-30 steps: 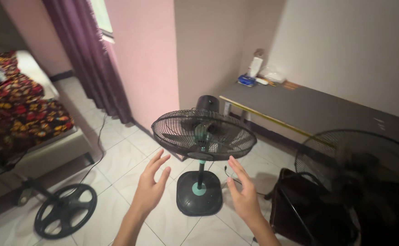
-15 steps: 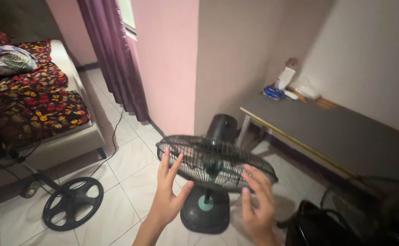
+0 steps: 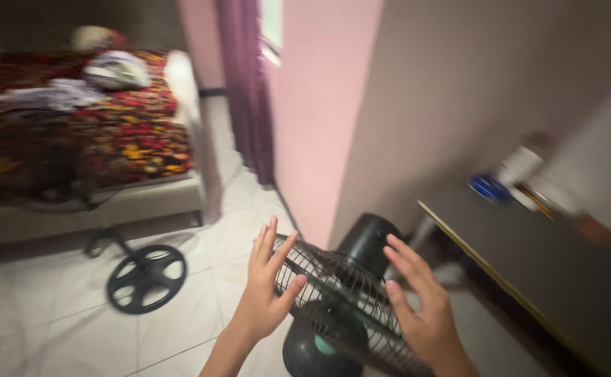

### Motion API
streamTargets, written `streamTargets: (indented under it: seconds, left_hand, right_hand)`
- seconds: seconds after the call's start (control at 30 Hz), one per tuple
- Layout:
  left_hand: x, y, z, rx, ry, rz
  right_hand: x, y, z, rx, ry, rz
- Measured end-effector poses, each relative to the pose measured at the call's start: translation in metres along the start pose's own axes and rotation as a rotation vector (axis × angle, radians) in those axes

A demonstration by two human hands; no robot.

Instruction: The person disassembles a standing electric fan by removing the front grille, the central hub cap, and the fan blades. The components are placed on a nearby table. The person then reattaches the hub cap and begins to reassemble the fan.

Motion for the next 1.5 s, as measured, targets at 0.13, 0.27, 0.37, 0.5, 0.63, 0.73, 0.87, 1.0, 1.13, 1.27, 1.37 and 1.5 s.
streamTargets:
  seconds: [0.13, 0.27, 0.37, 0.5, 0.63, 0.73, 0.87, 1.0, 1.13, 1.27, 1.37, 1.5]
  left_hand:
    - [0.016, -0.001, 0.01, 0.157, -0.051, -0.083]
    - [0.025, 0.024, 0.036, 0.326, -0.05, -0.168]
    - [0.031, 0.042, 0.054, 0.453, -0.031, -0.239]
    - [0.024, 0.05, 0.067, 0.576, 0.006, -0.29]
    - [0.016, 0.048, 0.083, 0.639, 0.018, -0.298]
    - [0.012, 0.048, 0.092, 0.687, 0.098, -0.29]
    - [0.017, 0.037, 0.098, 0.741, 0.099, -0.268]
    - [0.026, 0.024, 0.1, 0.776, 0.179, -0.197]
    - [0.035, 0.008, 0.103, 0.761, 0.191, -0.224]
    - [0.047, -0.008, 0.107, 0.741, 0.156, -0.257]
    - [0.055, -0.019, 0.109, 0.723, 0.112, -0.276]
    - [0.063, -0.042, 0.115, 0.703, 0.03, -0.295]
  right_hand:
    - [0.041, -0.029, -0.005, -0.075, -0.103, -0.069]
    - [0.098, -0.037, 0.014, -0.169, -0.177, -0.015]
    - [0.134, -0.036, 0.037, -0.161, -0.142, -0.032]
    - [0.169, -0.045, 0.075, -0.133, -0.028, -0.074]
    - [0.184, -0.049, 0.097, -0.184, 0.085, -0.032]
    - [0.186, -0.047, 0.102, -0.217, 0.119, 0.026]
    - [0.179, -0.05, 0.097, -0.243, 0.123, 0.058]
    - [0.173, -0.051, 0.091, -0.189, 0.144, 0.041]
    - [0.177, -0.052, 0.085, -0.193, 0.145, 0.076]
    - [0.186, -0.054, 0.078, -0.2, 0.148, 0.13]
    - [0.191, -0.054, 0.076, -0.176, 0.117, 0.115]
    - [0.201, -0.062, 0.073, -0.22, 0.109, 0.169]
Point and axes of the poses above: each hand's wrist, its own y-axis away from the middle knuckle, its own z-axis out of the palm, x = y × z, the point moved 2 cm from there along -y, towards the middle knuckle, and after that the axes turned 10 degrees about y, right-handed, at the moved point
